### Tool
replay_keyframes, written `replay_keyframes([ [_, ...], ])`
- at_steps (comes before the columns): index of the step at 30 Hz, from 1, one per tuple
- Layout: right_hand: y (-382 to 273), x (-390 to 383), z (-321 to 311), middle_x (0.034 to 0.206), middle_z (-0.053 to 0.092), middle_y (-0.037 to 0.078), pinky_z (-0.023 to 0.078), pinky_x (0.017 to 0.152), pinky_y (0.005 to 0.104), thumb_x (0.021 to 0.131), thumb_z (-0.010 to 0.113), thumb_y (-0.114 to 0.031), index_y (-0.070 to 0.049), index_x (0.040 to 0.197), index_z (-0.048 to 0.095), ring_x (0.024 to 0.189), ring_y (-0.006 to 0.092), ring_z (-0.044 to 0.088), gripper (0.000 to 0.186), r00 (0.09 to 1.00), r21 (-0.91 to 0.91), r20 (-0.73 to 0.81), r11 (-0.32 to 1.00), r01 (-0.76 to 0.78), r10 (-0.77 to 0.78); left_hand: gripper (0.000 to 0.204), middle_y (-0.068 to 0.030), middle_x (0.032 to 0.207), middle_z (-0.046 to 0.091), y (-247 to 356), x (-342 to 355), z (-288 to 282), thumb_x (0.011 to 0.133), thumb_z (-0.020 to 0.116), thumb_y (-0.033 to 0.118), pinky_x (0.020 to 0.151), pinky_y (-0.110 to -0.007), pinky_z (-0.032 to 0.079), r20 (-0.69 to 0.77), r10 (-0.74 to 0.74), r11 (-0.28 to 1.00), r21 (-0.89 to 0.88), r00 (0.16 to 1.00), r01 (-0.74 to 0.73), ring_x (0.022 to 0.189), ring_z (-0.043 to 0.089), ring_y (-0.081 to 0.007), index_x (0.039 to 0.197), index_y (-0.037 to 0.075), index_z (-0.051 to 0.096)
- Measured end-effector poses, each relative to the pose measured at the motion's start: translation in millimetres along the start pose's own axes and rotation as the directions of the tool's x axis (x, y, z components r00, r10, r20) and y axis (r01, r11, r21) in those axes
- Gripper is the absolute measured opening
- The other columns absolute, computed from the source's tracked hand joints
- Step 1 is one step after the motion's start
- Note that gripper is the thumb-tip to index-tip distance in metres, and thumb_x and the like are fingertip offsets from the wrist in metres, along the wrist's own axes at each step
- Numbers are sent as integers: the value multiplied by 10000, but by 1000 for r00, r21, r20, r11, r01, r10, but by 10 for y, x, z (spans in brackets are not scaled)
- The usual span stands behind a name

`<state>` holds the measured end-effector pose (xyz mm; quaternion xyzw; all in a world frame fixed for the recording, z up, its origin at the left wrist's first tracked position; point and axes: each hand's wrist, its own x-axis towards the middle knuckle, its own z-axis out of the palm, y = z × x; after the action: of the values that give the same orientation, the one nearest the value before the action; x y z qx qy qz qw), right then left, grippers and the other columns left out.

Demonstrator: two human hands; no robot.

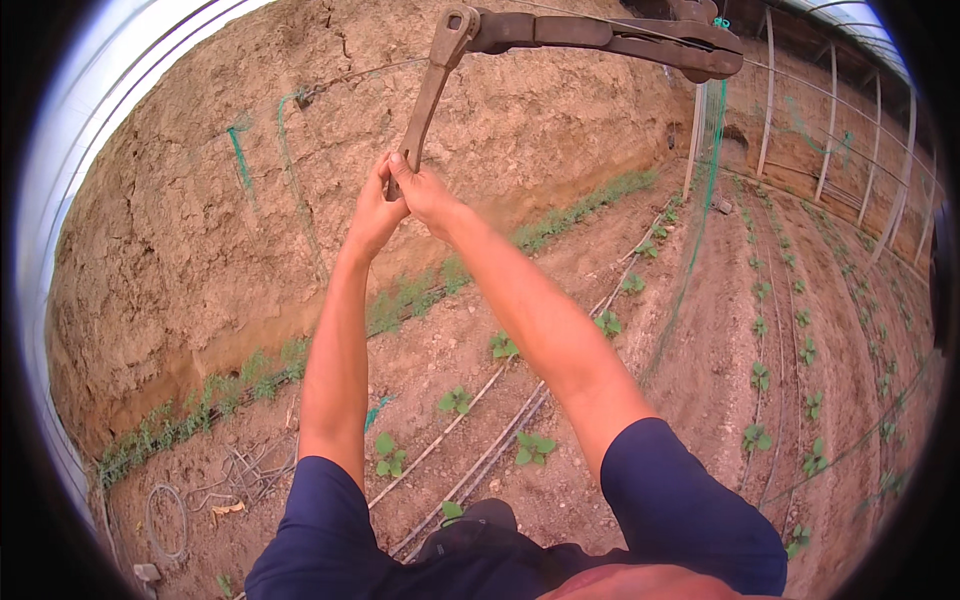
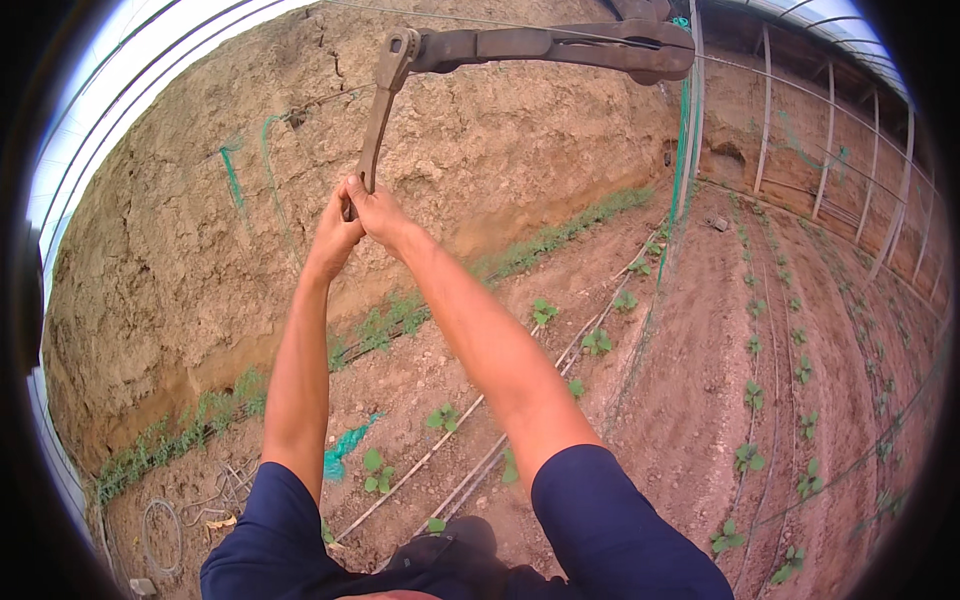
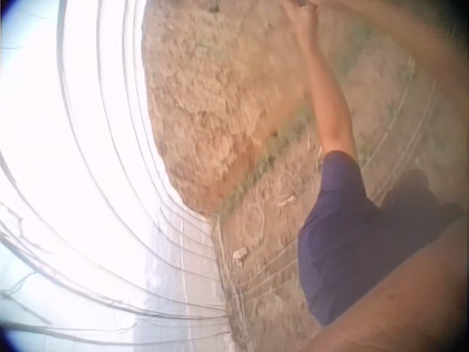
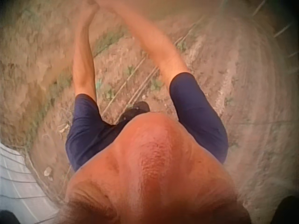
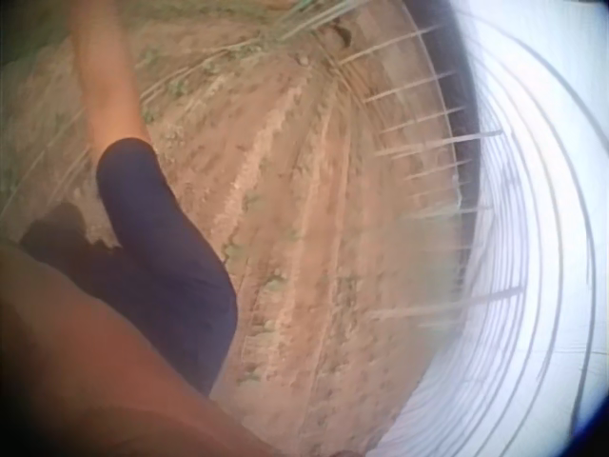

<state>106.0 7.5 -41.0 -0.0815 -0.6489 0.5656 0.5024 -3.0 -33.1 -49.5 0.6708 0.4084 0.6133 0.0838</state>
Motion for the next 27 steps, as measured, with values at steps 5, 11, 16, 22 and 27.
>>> replay_keyframes([
  [5, -241, -232, -361, 1575, 415, 183, 216, 1238, 447, 991, 632, -482, -68, 1591, 332, 1493, 287, 327, 788, 953, -147, 301, 988, 49, -3, 515, -221, 1092, 700, 120, -32, 135, 879, 706, 224, 871, -423, 531, -214, 56, 929, 369, 975, 28, 1001, 696, -345, 1311, -6, 543],
  [11, -941, 65, -1183, 1560, 384, 84, 98, 1236, 427, 876, 757, -404, -63, 1587, 286, 1541, 239, 185, 919, 853, 99, -146, 851, 516, -501, 299, -135, 716, 629, 60, -31, 399, 885, 716, 285, 652, -409, 482, -383, 131, 844, 527, 914, 100, 670, 619, -277, 906, 8, 604],
  [16, -1195, 660, -1307, 1438, 529, 70, 238, 1215, 414, 885, 747, -258, -27, 1451, 471, 1392, 245, 428, 671, 717, 73, 53, 719, 692, -695, 290, -118, 691, 604, -63, -11, 554, 877, 717, 282, 639, -397, 471, -472, 19, 869, 443, 881, 218, 655, 595, -267, 854, 17, 602],
  [22, -1311, 786, -1305, 1425, 538, 98, 276, 1222, 417, 877, 673, -158, -6, 1447, 453, 1381, 228, 451, 629, 626, 273, 238, 670, 691, -743, 275, -174, 760, 702, -150, 22, 646, 768, 723, 270, 702, -444, 531, -502, 46, 898, 399, 864, 184, 754, 704, -352, 907, 40, 668],
  [27, -1338, 854, -1423, 1365, 577, 109, 332, 1202, 371, 845, 615, -68, 29, 1429, 464, 1334, 227, 512, 611, 660, 472, 270, 694, 543, -701, 217, -117, 636, 602, -207, 12, 697, 747, 699, 218, 604, -413, 474, -561, 91, 895, 409, 823, 180, 590, 588, -281, 783, 28, 601],
])
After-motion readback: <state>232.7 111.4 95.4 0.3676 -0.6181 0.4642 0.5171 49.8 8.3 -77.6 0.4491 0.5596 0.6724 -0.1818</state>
